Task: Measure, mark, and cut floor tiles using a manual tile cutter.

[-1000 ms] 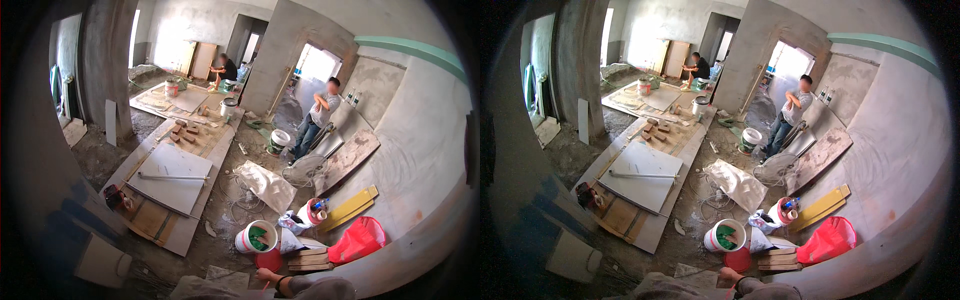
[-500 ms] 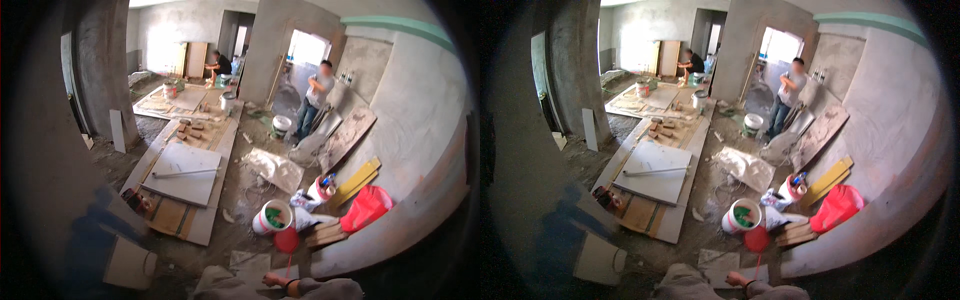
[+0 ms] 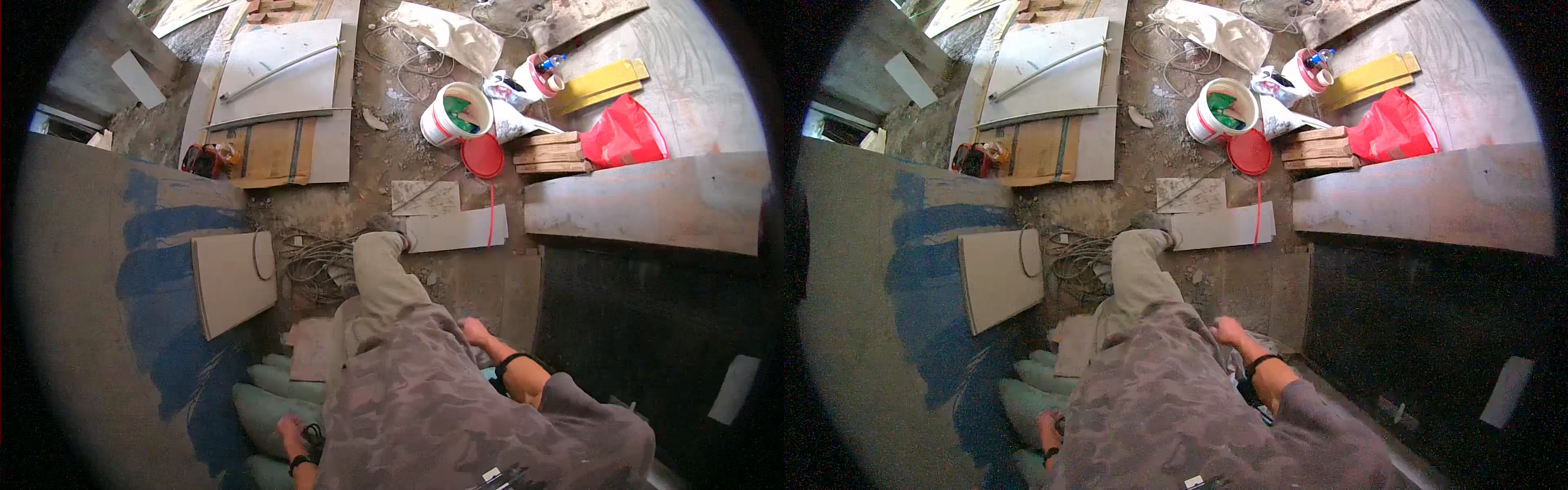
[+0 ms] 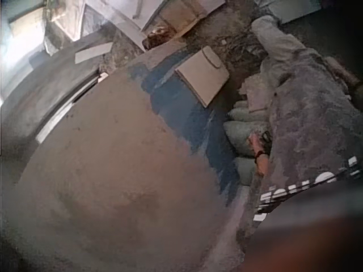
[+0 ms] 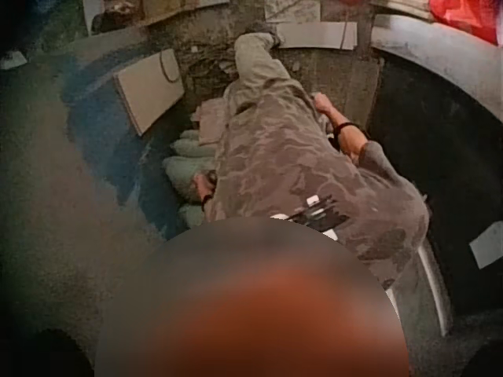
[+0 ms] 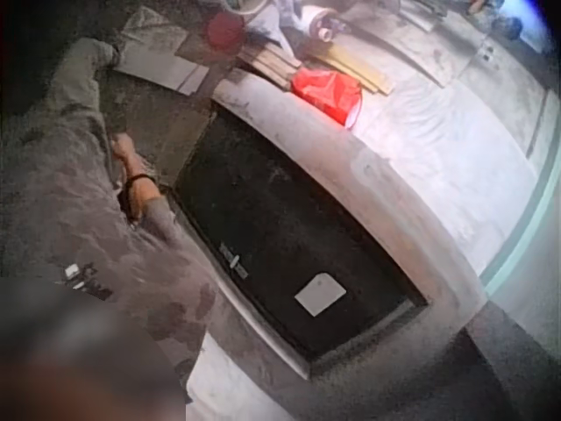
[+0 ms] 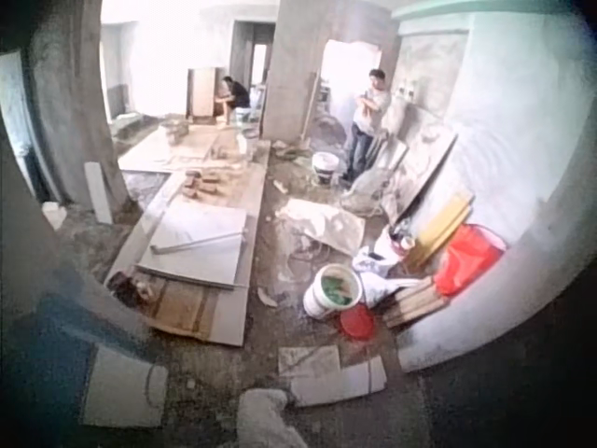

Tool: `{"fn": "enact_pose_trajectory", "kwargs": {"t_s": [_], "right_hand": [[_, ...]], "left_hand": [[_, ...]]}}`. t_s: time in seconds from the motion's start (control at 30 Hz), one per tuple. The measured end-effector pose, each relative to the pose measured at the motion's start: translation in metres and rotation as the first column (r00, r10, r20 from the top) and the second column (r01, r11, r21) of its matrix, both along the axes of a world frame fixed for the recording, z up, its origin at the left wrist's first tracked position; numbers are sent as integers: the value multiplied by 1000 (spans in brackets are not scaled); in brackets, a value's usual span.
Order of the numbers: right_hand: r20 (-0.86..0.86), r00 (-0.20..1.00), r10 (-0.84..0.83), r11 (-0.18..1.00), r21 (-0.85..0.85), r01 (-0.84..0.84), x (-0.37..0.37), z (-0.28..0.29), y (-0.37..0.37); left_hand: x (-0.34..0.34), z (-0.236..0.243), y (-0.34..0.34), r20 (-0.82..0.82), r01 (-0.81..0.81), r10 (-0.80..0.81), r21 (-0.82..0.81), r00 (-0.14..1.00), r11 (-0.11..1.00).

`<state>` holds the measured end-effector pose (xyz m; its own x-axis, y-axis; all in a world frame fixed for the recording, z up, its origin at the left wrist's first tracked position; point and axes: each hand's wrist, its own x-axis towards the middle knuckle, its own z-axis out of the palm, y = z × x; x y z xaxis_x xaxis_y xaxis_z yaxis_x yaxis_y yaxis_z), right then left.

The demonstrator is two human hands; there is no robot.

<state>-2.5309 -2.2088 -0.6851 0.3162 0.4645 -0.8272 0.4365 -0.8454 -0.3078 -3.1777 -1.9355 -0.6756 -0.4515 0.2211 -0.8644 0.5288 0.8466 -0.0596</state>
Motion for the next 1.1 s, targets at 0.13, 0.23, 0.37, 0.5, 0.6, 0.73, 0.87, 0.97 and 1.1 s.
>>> {"fn": "enact_pose_trajectory", "kwargs": {"t_s": [0.13, 0.23, 0.37, 0.5, 0.6, 0.73, 0.87, 0.97, 1.1], "right_hand": [[-90, 994, 69, 991, -107, -79, -6, 43, 6], [-77, 990, 114, 990, -74, -120, 24, 45, 31], [127, 983, 135, 979, 136, -152, 138, 28, 66], [31, 976, 217, 976, 5, -217, 178, 38, 235], [283, 785, 551, 791, 123, -600, 280, -10, 339], [332, 626, 706, 571, 257, -780, 250, -22, 542], [302, 571, 764, 424, 432, -796, 156, -47, 702], [339, 469, 816, 307, 434, -847, 36, -72, 780], [232, 534, 813, 338, 559, -757, -127, -109, 821]], "left_hand": [[-34, 15, -4, 209, -356, 298, 349, 931, 867], [29, 14, 62, 289, -296, 167, 495, 943, 817], [134, -1, 100, 368, -286, 88, 530, 926, 799], [135, 37, 63, 212, -354, 284, 572, 935, 740], [189, 26, 66, 341, -578, 472, 573, 813, 582], [190, 44, 36, 394, -751, 668, 526, 632, 400], [180, 13, 73, 342, -743, 705, 543, 621, 391], [138, -46, 121, 251, -653, 682, 626, 687, 427], [70, -124, 230, -171, -317, 609, 728, 774, 607]]}}
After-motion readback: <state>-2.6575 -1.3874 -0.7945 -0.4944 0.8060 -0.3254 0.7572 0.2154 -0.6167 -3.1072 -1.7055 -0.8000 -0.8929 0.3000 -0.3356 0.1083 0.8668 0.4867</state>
